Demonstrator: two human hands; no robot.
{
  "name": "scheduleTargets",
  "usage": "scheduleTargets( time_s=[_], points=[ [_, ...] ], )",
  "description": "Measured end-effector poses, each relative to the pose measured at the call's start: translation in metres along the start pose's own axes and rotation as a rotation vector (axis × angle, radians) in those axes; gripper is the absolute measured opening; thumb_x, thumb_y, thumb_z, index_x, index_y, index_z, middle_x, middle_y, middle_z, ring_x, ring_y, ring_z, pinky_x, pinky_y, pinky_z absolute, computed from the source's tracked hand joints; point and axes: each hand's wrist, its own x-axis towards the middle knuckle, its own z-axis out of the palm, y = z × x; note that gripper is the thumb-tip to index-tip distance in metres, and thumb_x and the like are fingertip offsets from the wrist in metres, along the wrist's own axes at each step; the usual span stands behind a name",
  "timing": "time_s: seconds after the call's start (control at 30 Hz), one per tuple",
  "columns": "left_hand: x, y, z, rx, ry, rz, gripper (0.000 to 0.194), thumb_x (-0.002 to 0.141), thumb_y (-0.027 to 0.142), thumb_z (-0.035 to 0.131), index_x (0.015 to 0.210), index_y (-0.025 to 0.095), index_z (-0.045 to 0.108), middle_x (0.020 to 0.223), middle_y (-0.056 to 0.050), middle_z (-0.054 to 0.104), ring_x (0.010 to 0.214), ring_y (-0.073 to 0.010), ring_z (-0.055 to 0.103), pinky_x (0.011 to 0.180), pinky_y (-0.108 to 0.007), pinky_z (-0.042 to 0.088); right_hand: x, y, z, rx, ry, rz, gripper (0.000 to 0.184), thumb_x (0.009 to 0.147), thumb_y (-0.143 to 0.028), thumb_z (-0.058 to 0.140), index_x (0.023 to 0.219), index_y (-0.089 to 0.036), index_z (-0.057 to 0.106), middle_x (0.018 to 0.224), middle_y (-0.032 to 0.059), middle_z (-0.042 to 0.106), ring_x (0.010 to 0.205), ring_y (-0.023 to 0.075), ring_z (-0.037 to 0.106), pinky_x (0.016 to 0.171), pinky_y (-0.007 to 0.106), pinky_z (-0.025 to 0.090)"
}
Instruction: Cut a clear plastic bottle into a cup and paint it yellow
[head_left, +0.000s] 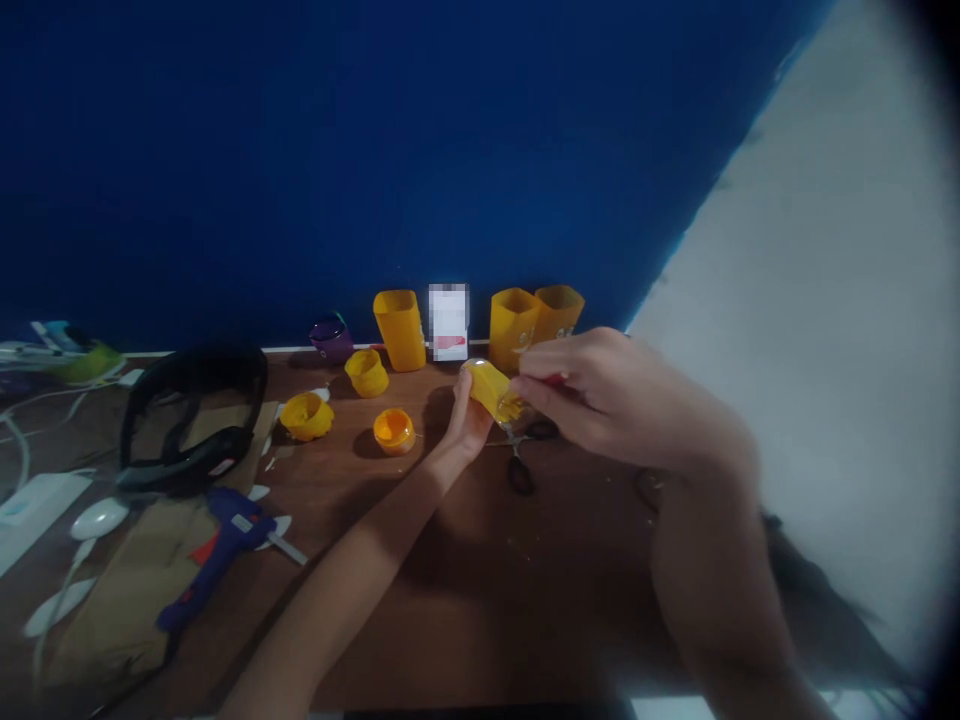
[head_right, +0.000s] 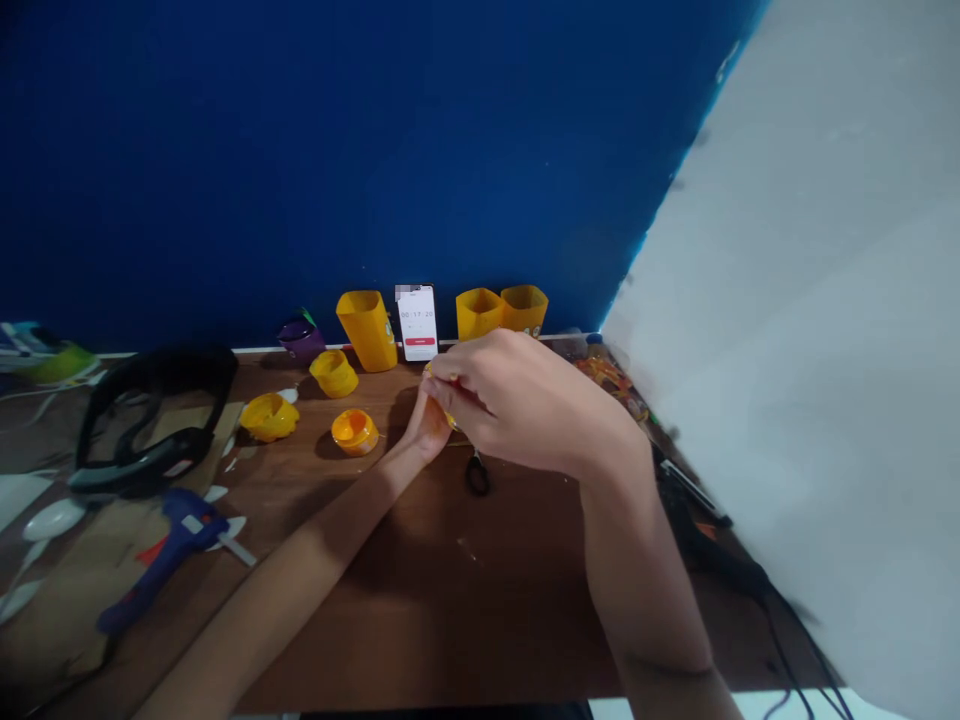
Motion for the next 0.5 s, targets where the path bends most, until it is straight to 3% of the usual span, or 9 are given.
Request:
scheduleTargets(
  time_s=[0.17, 0.33, 0.5],
  points=[
    [-0.001, 0.0, 0.001, -0.023, 0.043, -0.034, 0.03, 0.099, 0.04, 0.046, 0.116, 0.021, 0.061, 0.1, -0.004, 0.07, 0.094, -0.015, 0.065, 0.087, -0.027, 0.052, -0.002, -0.003, -0.002, -0.001, 0.026, 0.025, 0.033, 0.098, -0.026, 0.043, 0.066, -0.017, 0.048, 0.065, 0.0005, 0.054, 0.058, 0.0092, 0.04, 0.06, 0.027, 0.029],
    [0.0, -0.001, 0.0, -0.006, 0.066, -0.046, 0.031, 0.098, 0.043, 0.046, 0.115, 0.023, 0.063, 0.105, -0.004, 0.071, 0.101, -0.0168, 0.065, 0.089, -0.029, 0.052, 0.009, 0.012, 0.008, 0.011, -0.082, 0.109, 0.034, 0.099, -0.03, 0.043, 0.071, -0.017, 0.056, 0.071, 0.0023, 0.062, 0.06, 0.0096, 0.047, 0.061, 0.027, 0.03],
    [0.001, -0.004, -0.002, 0.029, 0.046, -0.032, 0.035, 0.096, 0.048, 0.05, 0.122, 0.025, 0.059, 0.11, -0.005, 0.07, 0.105, -0.0189, 0.065, 0.088, -0.031, 0.053, 0.005, 0.01, 0.004, 0.001, -0.03, 0.064, 0.037, 0.098, -0.029, 0.043, 0.063, -0.018, 0.045, 0.06, -0.0003, 0.051, 0.055, 0.0089, 0.038, 0.058, 0.028, 0.028]
  ],
)
